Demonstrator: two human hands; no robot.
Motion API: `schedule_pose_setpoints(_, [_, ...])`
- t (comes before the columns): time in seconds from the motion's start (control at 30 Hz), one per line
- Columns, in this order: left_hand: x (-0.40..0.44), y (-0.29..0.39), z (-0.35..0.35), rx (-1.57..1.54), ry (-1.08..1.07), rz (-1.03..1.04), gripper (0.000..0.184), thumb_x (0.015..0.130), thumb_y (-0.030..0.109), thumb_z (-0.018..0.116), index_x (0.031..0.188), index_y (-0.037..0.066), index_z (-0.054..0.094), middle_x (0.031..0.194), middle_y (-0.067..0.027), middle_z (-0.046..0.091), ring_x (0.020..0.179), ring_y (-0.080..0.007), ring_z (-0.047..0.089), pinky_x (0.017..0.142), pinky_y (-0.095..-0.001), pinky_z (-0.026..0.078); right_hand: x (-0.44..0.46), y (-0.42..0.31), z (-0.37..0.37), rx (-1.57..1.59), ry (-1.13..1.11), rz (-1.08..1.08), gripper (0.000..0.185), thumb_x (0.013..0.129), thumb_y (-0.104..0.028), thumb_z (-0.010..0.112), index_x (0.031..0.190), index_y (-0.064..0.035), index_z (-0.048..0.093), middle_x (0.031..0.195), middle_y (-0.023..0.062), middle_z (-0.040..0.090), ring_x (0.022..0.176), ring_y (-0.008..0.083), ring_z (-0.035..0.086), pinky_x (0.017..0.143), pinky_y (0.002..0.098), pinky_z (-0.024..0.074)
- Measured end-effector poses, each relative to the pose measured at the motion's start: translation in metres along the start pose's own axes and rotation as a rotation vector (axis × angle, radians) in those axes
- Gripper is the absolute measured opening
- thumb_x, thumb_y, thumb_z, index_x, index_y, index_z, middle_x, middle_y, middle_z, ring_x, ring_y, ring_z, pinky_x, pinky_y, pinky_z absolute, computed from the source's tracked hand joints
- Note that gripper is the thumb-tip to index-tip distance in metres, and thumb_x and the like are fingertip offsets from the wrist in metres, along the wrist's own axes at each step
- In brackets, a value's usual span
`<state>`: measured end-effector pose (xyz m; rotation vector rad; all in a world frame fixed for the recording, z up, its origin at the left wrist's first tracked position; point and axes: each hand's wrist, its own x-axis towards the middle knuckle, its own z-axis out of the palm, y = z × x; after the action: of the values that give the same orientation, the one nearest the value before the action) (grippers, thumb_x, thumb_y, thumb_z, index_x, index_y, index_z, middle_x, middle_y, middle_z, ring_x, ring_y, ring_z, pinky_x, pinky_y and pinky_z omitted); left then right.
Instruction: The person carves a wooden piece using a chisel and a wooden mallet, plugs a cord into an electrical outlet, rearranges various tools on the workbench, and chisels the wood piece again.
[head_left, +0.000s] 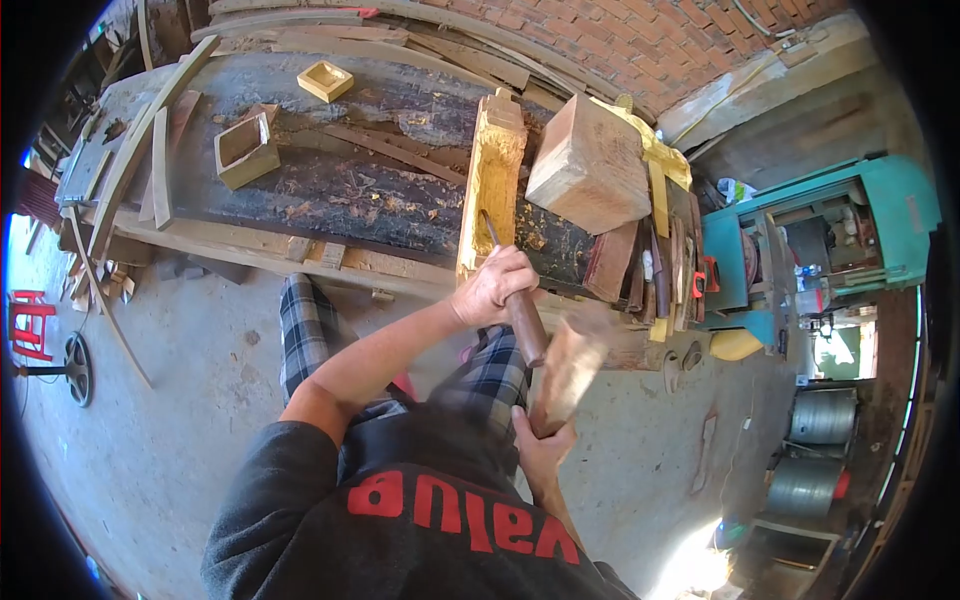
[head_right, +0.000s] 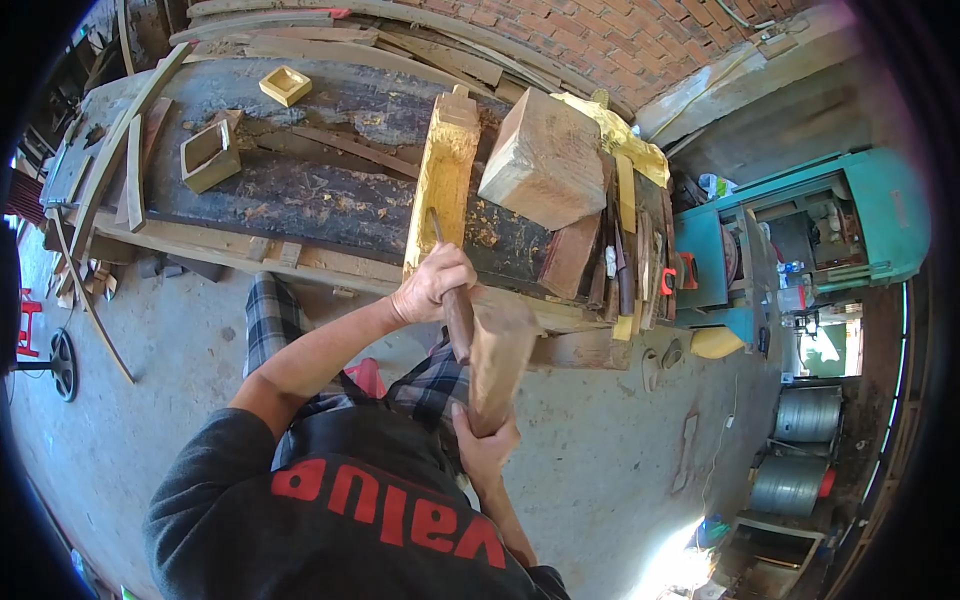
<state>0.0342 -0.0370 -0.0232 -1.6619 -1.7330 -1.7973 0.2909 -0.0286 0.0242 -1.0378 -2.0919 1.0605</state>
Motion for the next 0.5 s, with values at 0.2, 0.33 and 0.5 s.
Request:
schedule_pose_setpoints(0.2, [-0.002,-0.001,0.0,0.006,-0.023,-0.007,0.025,0.073,0.016,0.078,0.08,0.01,0.055,0.081,-0.0068,0.053,0.078,-0.0297,0.052,0.071,-0.0398,0.04,-0.005,0.03,-0.011,-0.38,-0.217,-0.436,0.038,0.075,-0.015,0.08,0.101,0.0058,0.061,0.087,0.0136,0.067,0.08,0.0187,0.062,0.077,0.0338,0.0497])
schedule_pose_setpoints(0.33, [-0.002,-0.002,-0.002,0.012,-0.08,0.01,0.024,0.077,0.022,0.076,0.082,0.011,0.056,0.082,-0.0068,0.05,0.082,-0.0295,0.051,0.072,-0.0405,0.039,0.004,-0.001,0.007,0.029,-0.021,-0.046,0.037,0.075,-0.015,0.08,0.1,0.0051,0.062,0.086,0.0126,0.067,0.082,0.0162,0.061,0.075,0.0319,0.0496])
schedule_pose_setpoints(0.5, [0.008,-0.001,-0.007,0.027,-0.059,0.05,0.023,0.077,0.018,0.076,0.083,0.01,0.056,0.084,-0.0076,0.052,0.08,-0.0308,0.051,0.071,-0.0405,0.039,0.003,-0.007,-0.01,0.062,-0.079,-0.017,0.037,0.074,-0.011,0.081,0.099,0.0074,0.061,0.088,0.0119,0.067,0.081,0.0163,0.062,0.073,0.0339,0.051])
